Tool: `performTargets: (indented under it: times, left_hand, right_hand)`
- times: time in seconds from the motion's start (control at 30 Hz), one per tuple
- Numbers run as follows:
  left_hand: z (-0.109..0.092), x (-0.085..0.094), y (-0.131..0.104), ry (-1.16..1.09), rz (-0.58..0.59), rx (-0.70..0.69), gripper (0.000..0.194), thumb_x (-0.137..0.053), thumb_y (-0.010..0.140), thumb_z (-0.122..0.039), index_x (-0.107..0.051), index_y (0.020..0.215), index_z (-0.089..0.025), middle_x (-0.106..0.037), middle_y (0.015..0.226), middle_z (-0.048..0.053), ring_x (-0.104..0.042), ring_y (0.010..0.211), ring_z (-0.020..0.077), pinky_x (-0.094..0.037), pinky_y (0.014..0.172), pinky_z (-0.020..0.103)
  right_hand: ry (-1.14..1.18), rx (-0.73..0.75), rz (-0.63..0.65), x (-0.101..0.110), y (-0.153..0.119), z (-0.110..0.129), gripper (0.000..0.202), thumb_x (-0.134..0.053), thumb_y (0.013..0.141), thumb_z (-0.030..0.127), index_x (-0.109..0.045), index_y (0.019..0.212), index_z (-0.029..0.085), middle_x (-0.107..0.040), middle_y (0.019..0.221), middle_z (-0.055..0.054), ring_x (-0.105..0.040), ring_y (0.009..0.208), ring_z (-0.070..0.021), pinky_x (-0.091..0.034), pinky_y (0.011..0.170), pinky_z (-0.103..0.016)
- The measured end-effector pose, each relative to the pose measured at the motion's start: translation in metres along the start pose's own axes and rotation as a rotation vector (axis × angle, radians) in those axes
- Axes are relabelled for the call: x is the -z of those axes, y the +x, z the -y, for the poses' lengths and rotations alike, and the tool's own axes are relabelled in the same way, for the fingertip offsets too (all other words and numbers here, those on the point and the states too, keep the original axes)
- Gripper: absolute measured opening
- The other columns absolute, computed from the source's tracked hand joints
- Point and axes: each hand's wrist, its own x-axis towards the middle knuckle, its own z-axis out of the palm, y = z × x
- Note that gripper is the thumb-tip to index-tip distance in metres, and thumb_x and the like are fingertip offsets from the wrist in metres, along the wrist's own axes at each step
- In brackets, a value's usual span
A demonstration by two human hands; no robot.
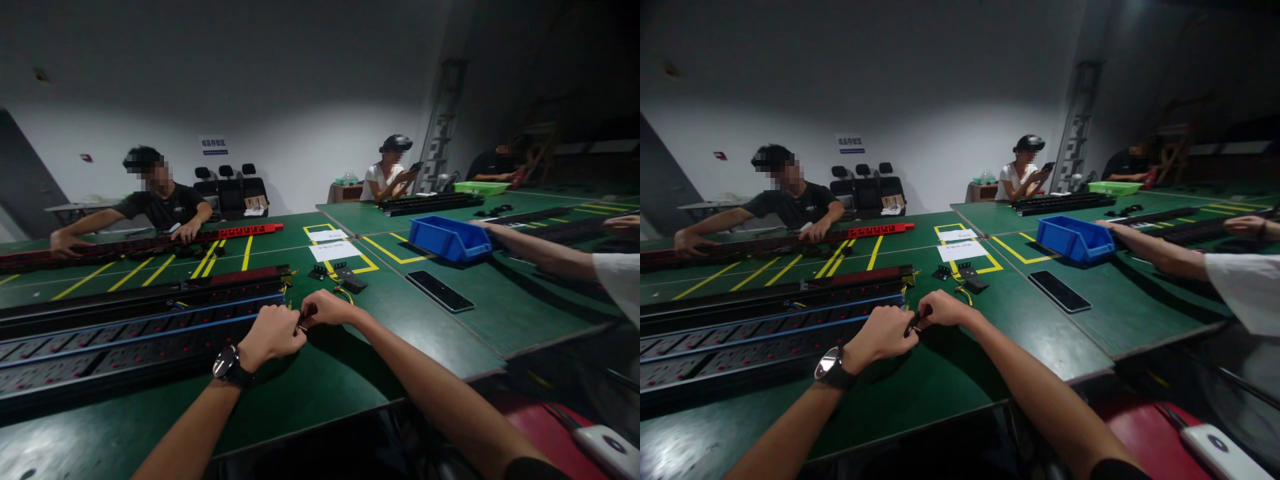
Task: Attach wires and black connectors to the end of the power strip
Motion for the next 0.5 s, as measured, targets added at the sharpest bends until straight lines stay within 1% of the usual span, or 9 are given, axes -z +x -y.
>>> performTargets:
  times: [0.1,0.13,0.17,0.2,0.27,0.3,0.37,0.4,0.5]
  left_hand:
    - [0.000,0.001,-0.001,0.001,0.005,0.015,0.032,-0.048,0.086,-0.035,-0.073,0.083,-0.015,-0.073,0.080,0.016,-0.071,0.078,0.0319,-0.050,0.067,0.038]
    - [0.000,0.002,-0.001,0.003,0.005,0.023,0.034,-0.047,0.087,-0.036,-0.073,0.082,-0.015,-0.073,0.080,0.016,-0.071,0.078,0.0317,-0.050,0.068,0.038]
    - [0.000,0.002,-0.001,0.004,0.006,0.030,0.036,-0.046,0.088,-0.037,-0.074,0.082,-0.015,-0.073,0.080,0.017,-0.071,0.078,0.0314,-0.050,0.069,0.039]
    - [0.000,0.002,-0.001,0.005,0.006,0.037,0.039,-0.045,0.090,-0.038,-0.074,0.082,-0.015,-0.073,0.080,0.017,-0.071,0.078,0.0311,-0.050,0.070,0.039]
    - [0.000,0.002,-0.001,0.007,0.002,0.046,0.043,-0.043,0.091,-0.042,-0.075,0.083,-0.015,-0.073,0.081,0.017,-0.070,0.077,0.0312,-0.050,0.070,0.040]
    - [0.001,0.002,0.000,0.004,-0.001,0.048,0.045,-0.043,0.092,-0.044,-0.075,0.083,-0.015,-0.073,0.081,0.017,-0.070,0.077,0.0313,-0.050,0.070,0.040]
    - [0.001,0.003,0.000,-0.007,-0.007,0.055,0.048,-0.042,0.093,-0.048,-0.075,0.083,-0.015,-0.073,0.080,0.017,-0.070,0.076,0.0308,-0.050,0.070,0.040]
    - [0.002,0.003,0.001,-0.015,-0.008,0.063,0.048,-0.041,0.093,-0.048,-0.075,0.083,-0.016,-0.072,0.080,0.016,-0.070,0.076,0.0301,-0.050,0.070,0.039]
    - [0.003,0.003,0.002,-0.022,-0.008,0.093,0.052,-0.039,0.095,-0.051,-0.075,0.082,-0.016,-0.072,0.079,0.015,-0.069,0.076,0.0280,-0.049,0.072,0.038]
  right_hand:
    - [0.026,-0.024,0.081,0.020,-0.006,0.000,0.022,-0.076,0.078,0.031,-0.078,0.094,0.016,-0.073,0.077,-0.002,-0.063,0.066,-0.0140,-0.042,0.059,-0.021]
    - [0.021,-0.053,0.061,0.029,-0.008,-0.001,0.022,-0.071,0.082,0.032,-0.078,0.096,0.016,-0.073,0.077,-0.003,-0.063,0.065,-0.0145,-0.043,0.058,-0.022]
    - [-0.013,-0.096,-0.012,0.037,-0.012,-0.003,0.022,-0.067,0.085,0.032,-0.077,0.096,0.016,-0.073,0.078,-0.004,-0.064,0.066,-0.0154,-0.043,0.059,-0.023]
    - [-0.081,-0.155,-0.115,0.044,-0.015,-0.004,0.020,-0.065,0.087,0.030,-0.077,0.094,0.016,-0.074,0.079,-0.006,-0.065,0.069,-0.0167,-0.044,0.061,-0.023]
    - [-0.277,-0.322,-0.304,0.054,-0.021,-0.007,0.019,-0.061,0.089,0.026,-0.078,0.092,0.017,-0.075,0.086,-0.010,-0.068,0.078,-0.0201,-0.045,0.066,-0.025]
    - [-0.376,-0.416,-0.360,0.057,-0.023,-0.008,0.019,-0.060,0.089,0.024,-0.078,0.093,0.018,-0.075,0.089,-0.012,-0.069,0.083,-0.0221,-0.045,0.069,-0.026]
    - [-0.517,-0.577,-0.395,0.059,-0.027,-0.010,0.023,-0.056,0.091,0.024,-0.078,0.097,0.019,-0.075,0.096,-0.015,-0.070,0.089,-0.0254,-0.046,0.073,-0.029]
    - [-0.552,-0.631,-0.396,0.059,-0.028,-0.010,0.025,-0.054,0.093,0.024,-0.077,0.100,0.019,-0.075,0.099,-0.016,-0.070,0.091,-0.0266,-0.047,0.074,-0.031]
    - [-0.569,-0.706,-0.424,0.060,-0.029,-0.010,0.031,-0.047,0.096,0.024,-0.075,0.108,0.021,-0.073,0.108,-0.017,-0.070,0.096,-0.0286,-0.048,0.078,-0.035]
